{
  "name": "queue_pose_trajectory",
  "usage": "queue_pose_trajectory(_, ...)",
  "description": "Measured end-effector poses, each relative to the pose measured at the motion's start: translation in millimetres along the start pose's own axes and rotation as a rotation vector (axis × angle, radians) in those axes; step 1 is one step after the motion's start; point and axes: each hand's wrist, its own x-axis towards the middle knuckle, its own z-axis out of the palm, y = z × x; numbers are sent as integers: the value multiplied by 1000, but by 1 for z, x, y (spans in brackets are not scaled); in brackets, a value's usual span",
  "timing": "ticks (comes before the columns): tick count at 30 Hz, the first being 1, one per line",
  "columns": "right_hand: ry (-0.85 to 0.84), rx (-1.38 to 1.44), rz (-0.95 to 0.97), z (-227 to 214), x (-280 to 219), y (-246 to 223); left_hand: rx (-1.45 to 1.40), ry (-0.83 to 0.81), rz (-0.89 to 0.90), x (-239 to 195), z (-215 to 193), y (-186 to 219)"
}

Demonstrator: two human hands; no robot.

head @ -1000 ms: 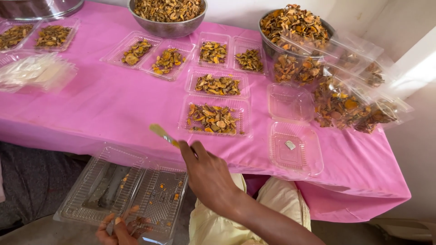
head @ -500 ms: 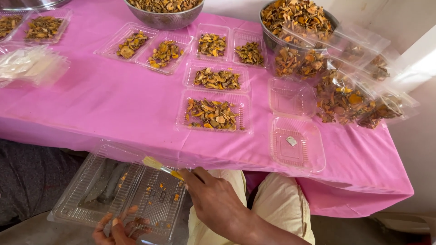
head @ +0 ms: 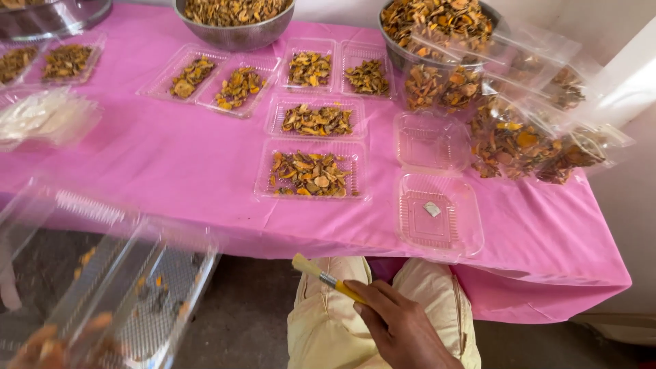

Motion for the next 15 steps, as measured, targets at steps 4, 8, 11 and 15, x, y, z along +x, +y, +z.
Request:
queue_pose_trajectory(4, -26, 28, -39, 8, -15, 17, -99, -40, 85, 39, 50, 9)
queue_pose_trajectory(8, -61, 42, 15, 7, -24, 23, -229, -50, -10, 95, 103, -2)
queue_pose_trajectory(11, -46, 73, -22, 6, -27, 24, -86, -32, -48, 117, 129, -11)
queue_pose_trajectory(15, -59, 91, 22, 7, -36, 30, 91, -66, 24, 106, 132, 7)
